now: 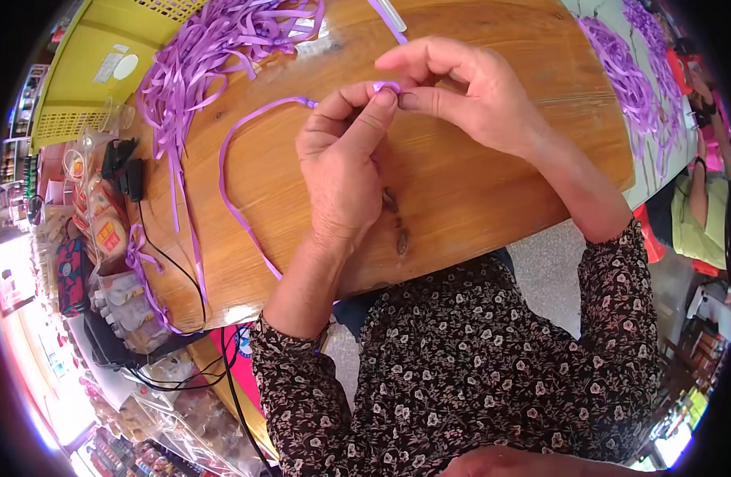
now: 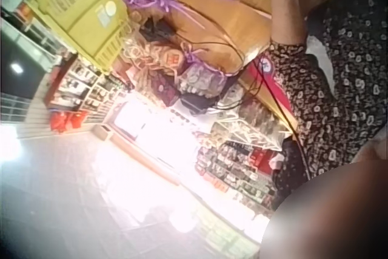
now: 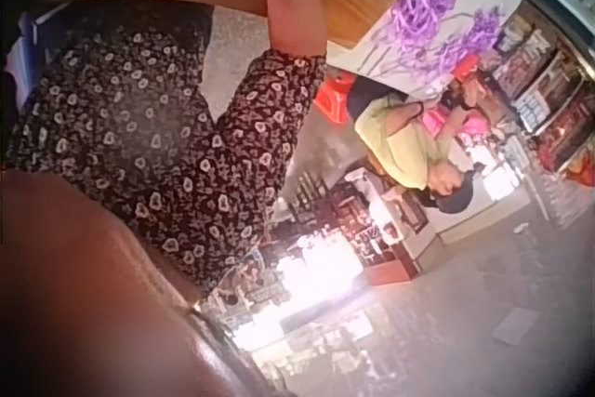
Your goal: Tying knots or making loops with purple plastic ribbons at a workbench.
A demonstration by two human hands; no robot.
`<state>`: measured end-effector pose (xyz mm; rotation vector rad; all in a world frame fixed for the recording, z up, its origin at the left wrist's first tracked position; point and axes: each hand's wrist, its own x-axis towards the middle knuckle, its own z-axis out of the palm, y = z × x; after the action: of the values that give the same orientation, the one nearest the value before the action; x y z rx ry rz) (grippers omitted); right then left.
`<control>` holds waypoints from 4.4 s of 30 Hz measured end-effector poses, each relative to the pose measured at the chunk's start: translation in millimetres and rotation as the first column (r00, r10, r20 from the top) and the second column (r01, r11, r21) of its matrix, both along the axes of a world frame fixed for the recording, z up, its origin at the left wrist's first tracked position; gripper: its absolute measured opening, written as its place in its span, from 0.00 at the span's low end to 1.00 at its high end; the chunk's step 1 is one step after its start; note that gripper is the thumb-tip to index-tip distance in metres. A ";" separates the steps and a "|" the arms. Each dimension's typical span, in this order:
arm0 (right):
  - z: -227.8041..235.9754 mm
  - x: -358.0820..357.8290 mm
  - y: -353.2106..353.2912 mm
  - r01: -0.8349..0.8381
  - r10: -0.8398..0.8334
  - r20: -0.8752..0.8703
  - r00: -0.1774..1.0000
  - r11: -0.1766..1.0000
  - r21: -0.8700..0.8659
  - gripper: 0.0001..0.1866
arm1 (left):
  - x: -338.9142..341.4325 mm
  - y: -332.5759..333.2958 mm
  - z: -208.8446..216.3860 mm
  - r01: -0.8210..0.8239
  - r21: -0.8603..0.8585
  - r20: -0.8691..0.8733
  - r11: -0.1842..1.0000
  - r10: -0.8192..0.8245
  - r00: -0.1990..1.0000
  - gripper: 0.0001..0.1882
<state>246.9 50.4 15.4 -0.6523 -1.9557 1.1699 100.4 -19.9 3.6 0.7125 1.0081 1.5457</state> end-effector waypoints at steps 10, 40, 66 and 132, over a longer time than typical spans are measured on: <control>-1.1 8.0 -1.1 -0.048 -0.162 0.220 0.962 0.692 0.720 0.12 | 0.0 -3.3 7.3 -0.002 -0.104 -0.221 0.995 -0.021 0.975 0.04; -3.5 11.7 30.6 -0.018 0.165 -0.098 0.981 0.591 0.807 0.04 | -5.1 -0.8 6.2 0.124 -0.085 -0.164 0.989 -0.137 0.977 0.06; 26.5 11.2 -1.8 0.004 0.048 -0.112 0.993 0.908 0.420 0.06 | -5.7 -1.9 -0.7 0.217 0.049 0.190 0.975 -0.222 0.956 0.05; 43.4 22.6 1.4 -0.074 0.060 0.045 0.997 0.900 0.429 0.10 | 5.5 -9.4 15.7 0.086 -0.086 -0.223 0.993 -0.103 0.969 0.09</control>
<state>269.5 51.8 58.8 -0.3706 -2.1813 0.7252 105.9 -29.3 19.3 0.8864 1.1783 1.3571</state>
